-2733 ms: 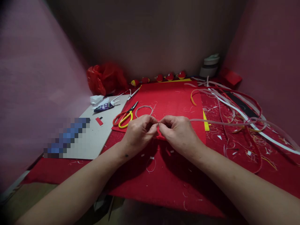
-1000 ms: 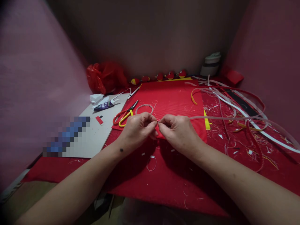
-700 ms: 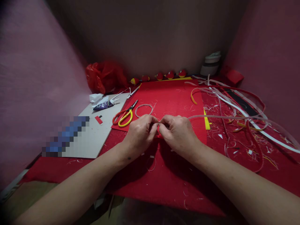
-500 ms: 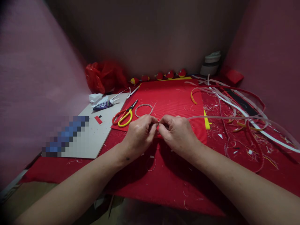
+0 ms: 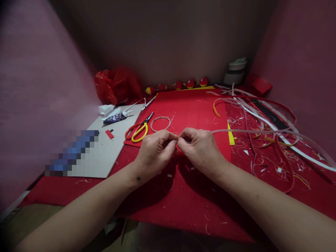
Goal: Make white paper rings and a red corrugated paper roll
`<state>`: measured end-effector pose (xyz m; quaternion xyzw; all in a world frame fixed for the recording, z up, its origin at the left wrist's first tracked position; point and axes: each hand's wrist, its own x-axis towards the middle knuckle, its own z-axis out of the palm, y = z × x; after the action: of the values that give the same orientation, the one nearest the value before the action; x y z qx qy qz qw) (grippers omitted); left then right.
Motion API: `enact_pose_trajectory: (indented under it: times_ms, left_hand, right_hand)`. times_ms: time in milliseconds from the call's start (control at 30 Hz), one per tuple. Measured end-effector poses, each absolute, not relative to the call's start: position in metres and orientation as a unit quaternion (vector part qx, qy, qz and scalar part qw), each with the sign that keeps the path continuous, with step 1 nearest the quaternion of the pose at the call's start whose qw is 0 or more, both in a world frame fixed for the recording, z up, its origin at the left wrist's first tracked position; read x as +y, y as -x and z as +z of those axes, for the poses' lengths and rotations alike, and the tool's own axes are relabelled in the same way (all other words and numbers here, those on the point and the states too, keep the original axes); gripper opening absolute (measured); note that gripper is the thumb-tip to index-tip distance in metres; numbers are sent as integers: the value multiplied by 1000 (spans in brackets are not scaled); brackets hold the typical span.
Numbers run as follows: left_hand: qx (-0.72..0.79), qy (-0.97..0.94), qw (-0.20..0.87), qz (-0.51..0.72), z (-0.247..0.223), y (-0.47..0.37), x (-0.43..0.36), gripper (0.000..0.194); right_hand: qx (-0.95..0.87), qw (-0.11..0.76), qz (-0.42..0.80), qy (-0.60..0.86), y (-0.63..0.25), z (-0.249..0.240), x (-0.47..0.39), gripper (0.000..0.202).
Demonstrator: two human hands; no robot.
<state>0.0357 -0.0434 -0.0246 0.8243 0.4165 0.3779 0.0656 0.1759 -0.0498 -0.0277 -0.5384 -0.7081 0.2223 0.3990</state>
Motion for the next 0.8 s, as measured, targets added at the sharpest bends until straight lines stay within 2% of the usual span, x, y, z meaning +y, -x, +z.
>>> enact_pose_trajectory:
  times_ms: [367, 800]
  left_hand:
    - [419, -796, 219, 377, -21, -31, -35, 7]
    - [313, -752, 408, 412, -19, -27, -29, 6]
  right_hand:
    - [-685, 419, 315, 506, -179, -22, -48, 14]
    - [-639, 408, 480, 441, -193, -15, -39, 13]
